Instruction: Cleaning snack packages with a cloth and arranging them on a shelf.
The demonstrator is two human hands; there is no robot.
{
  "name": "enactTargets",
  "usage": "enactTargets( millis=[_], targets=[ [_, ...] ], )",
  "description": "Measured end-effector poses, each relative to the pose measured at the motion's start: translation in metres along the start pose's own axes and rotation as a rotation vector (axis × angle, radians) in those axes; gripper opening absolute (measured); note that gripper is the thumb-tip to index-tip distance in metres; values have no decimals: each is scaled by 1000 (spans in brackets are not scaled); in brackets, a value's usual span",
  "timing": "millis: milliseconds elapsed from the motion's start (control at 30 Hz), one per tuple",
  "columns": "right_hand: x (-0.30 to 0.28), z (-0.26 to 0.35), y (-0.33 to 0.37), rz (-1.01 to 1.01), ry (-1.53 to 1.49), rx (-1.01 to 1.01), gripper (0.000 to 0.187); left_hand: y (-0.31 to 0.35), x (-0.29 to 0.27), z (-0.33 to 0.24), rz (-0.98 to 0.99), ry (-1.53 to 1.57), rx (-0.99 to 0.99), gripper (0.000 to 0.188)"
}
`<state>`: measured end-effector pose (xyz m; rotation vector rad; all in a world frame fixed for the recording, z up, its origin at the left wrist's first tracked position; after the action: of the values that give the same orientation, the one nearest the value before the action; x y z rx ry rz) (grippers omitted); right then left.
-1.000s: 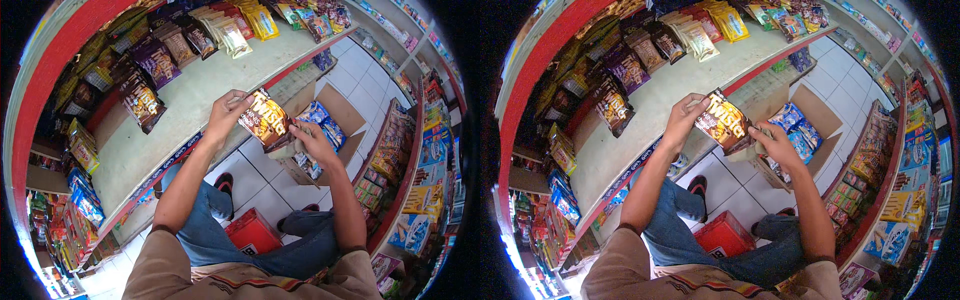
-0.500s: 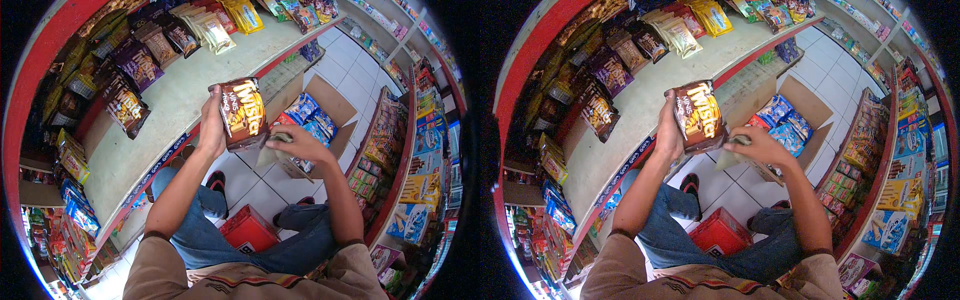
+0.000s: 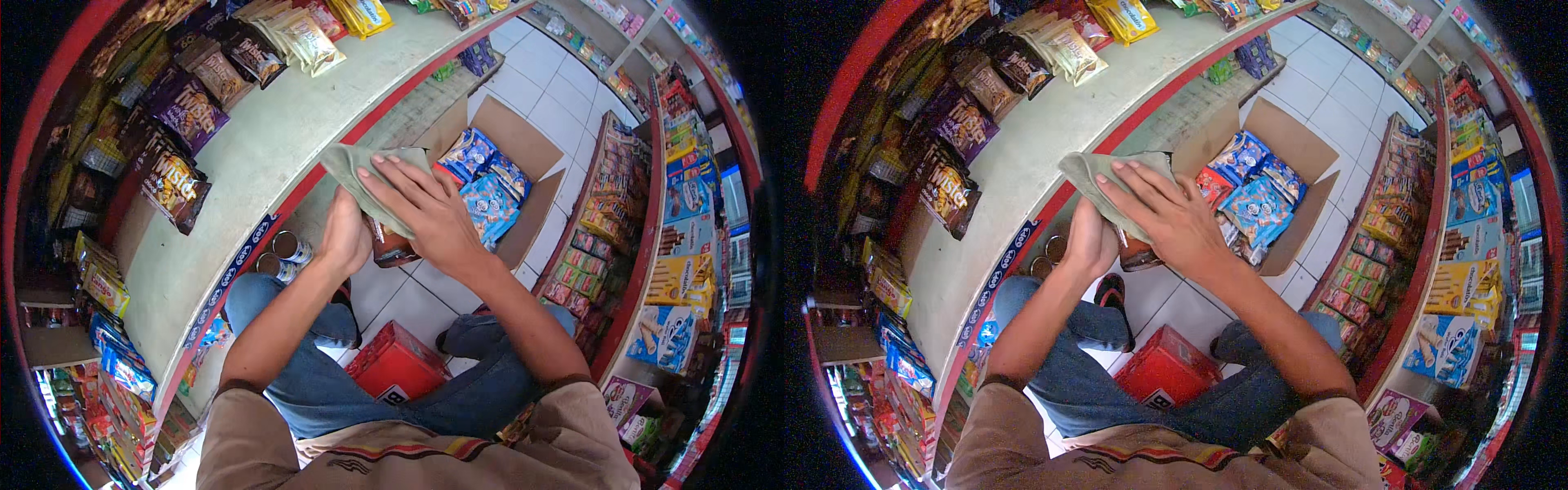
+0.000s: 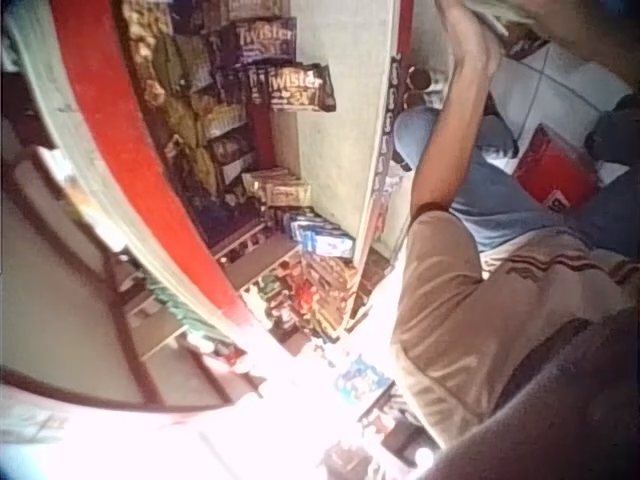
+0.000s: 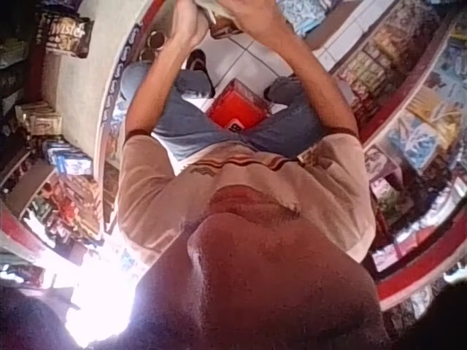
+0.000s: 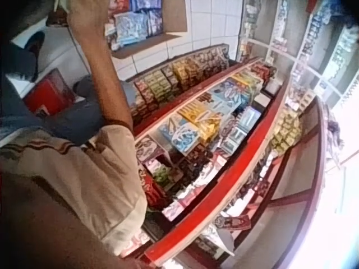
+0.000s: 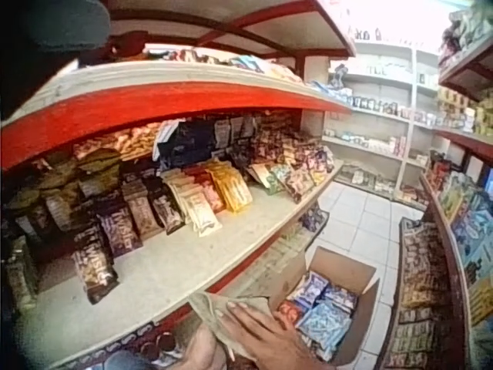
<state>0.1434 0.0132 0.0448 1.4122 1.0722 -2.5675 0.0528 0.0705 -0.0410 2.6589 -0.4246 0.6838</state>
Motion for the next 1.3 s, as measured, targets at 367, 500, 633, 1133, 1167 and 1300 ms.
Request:
enactTargets(
  millis=[367,500,633,1133,1167,1300],
  targets=[
    [-29,-35,2,-111,-164,144,76,-5,7,-32,112,81,86,54],
    [-17,-13,4,-116,-6,37,66,2,5,-23,20,-31,86,53],
    [-18,-22,-3,-89,7,40,57,-1,6,-23,97,-20,49,52],
    [-9,-16,5,-56,-118,108,73,-1,9,-4,102,-89,-16,62],
    [-7,-14,6,-51,-113,109,74,1,11,-4,97,-78,-39,63],
    [-11,-19,2,-17,-88,172,85,2,21,-7,133,-99,-49,65]
  ],
)
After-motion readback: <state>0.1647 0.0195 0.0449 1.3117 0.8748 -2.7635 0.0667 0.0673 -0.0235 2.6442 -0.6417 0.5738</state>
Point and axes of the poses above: each hand's wrist, its own y-axis away from the middle knuckle, its own x-axis out of the palm, z = x × y, the point moved 9 cm from there along -y, towards the middle knuckle, and after that the axes turned 7 degrees about -y, right-handed, at the moved point
